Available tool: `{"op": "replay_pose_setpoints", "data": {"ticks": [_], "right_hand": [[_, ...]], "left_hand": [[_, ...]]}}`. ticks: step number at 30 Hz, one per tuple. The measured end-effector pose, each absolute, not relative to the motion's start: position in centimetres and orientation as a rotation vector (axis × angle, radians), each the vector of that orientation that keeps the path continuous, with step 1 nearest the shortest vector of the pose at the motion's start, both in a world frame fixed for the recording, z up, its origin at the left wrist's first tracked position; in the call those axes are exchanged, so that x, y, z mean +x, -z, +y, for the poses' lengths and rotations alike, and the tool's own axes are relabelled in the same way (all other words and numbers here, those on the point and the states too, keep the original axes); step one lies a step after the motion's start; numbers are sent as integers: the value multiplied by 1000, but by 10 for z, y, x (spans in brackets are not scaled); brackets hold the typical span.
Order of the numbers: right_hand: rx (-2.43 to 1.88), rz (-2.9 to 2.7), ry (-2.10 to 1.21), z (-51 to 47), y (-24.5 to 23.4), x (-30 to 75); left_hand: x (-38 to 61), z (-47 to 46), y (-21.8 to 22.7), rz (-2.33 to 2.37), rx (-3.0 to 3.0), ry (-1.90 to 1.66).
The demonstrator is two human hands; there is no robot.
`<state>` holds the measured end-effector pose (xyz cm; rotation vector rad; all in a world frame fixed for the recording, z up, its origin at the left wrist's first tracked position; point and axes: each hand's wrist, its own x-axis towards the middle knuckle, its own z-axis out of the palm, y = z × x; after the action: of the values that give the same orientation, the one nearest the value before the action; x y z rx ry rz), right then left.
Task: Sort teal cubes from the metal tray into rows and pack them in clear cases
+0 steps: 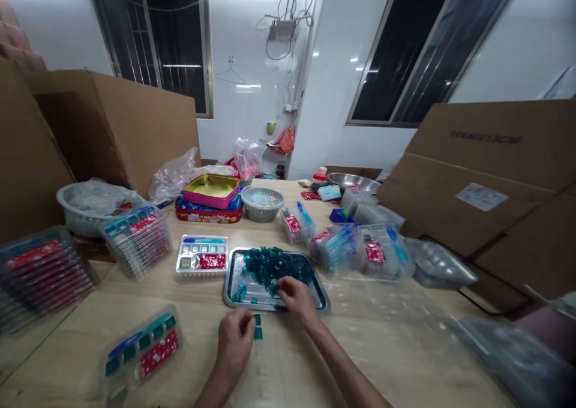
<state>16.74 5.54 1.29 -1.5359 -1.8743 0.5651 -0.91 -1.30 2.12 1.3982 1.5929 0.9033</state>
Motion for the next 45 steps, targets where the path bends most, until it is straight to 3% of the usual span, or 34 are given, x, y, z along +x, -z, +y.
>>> {"op": "replay_pose_setpoints", "data": {"ticks": [5,7,15,30,38,45], "right_hand": [[-1108,-1410,-1340,16,-18,147],[-1006,-1257,-1460,3,-21,139],[-991,-1150,-1557,-14,-21,130],[-1087,-1288,-1316,-19,-14,122],[-974,-1151,-1646,-16,-35,134],[-952,-1222,-1654,-19,-39,133]], "left_hand": [[-6,-15,-36,1120,861,-1030],[-4,-19,-36,1020,745,-1038],[0,-33,-35,1112,758,-1150],[-4,-35,-36,1112,782,-1174],[-17,-31,-45,955,682,-1007],[-16,-31,-37,896,579,-887]]}}
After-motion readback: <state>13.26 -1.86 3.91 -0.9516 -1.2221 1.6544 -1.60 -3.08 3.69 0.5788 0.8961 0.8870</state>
